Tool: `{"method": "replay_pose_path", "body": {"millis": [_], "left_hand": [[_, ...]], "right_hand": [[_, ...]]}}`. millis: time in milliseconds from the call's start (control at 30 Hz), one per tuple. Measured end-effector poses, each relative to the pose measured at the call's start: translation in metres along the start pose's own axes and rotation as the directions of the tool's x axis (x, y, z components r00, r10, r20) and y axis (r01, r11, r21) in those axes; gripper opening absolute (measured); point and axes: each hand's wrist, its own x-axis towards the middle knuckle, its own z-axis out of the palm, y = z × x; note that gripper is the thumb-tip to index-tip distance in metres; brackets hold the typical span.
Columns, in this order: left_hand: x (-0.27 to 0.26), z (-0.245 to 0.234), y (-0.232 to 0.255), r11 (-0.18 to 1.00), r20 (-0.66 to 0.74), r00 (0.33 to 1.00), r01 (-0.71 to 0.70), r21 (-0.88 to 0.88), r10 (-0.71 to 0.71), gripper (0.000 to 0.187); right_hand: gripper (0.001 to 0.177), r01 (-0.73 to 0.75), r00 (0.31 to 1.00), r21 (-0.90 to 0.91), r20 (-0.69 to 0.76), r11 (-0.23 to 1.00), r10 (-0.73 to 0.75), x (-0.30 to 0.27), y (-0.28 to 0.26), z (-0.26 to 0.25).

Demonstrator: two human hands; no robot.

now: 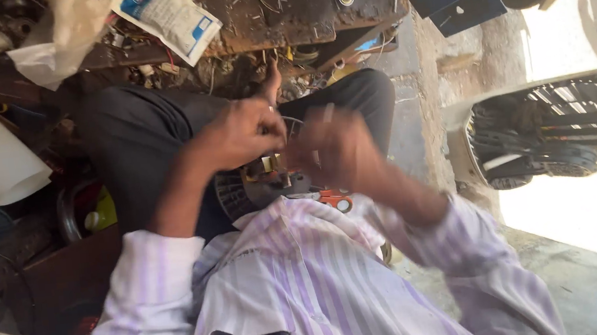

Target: The person sits on the floor and winds copper wire around the slots of a motor stator core. They hold the stator in their left hand and use their right hand to wrap the wire, occasionally using a tool to press the wire into the slots.

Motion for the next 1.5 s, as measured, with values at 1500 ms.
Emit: {"method": "replay_pose_path", "body": {"millis": [1500], "left_hand": [[-0.075,0.059,0.005,0.739,-0.245,0.818,-0.288,0.609,0.52,0.016]], "right_hand": [[0.009,-0.165,0.986,0.022,0.007,0.986,0.165,-0.031,0.014,-0.014]]}}
